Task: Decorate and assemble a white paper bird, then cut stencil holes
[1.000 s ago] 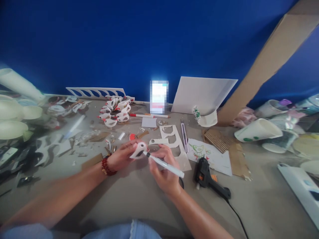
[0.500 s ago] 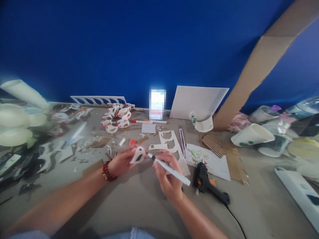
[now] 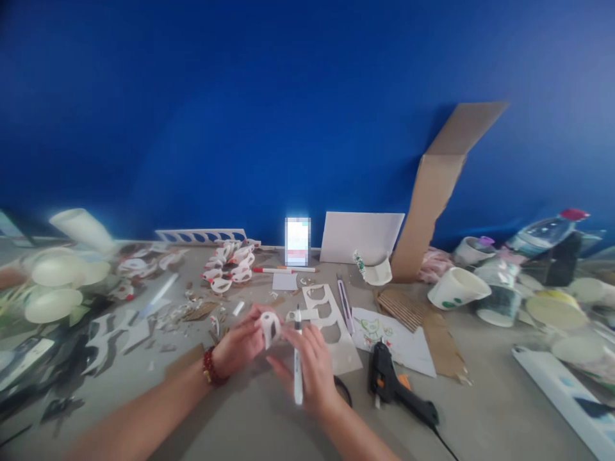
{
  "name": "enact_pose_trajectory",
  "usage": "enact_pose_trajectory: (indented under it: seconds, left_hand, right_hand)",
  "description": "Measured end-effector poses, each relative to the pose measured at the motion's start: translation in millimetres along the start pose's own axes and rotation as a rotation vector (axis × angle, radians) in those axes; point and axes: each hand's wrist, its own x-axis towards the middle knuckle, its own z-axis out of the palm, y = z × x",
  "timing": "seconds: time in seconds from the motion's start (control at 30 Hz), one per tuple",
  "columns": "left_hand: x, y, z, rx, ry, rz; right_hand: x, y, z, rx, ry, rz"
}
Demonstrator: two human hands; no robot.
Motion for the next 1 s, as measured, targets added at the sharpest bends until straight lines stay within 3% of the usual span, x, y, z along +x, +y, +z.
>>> enact_pose_trajectory:
  seconds: [0.23, 0.87, 1.0]
  left_hand:
    - [-1.6, -0.4, 4.0, -0.001, 0.016, 0.065]
    - [0.6, -5.0, -1.4, 0.101, 0.040, 0.086]
    - [-0.2, -8.2, -1.4, 0.236, 0.085, 0.086]
  right_hand:
    - [-0.7, 0.2, 0.1, -0.015, -0.047, -0.105]
    - [1.0, 6.7, 1.1, 0.031, -0.010, -0.069]
    - [5.5, 2.6, -3.1, 0.084, -0.001, -0.047]
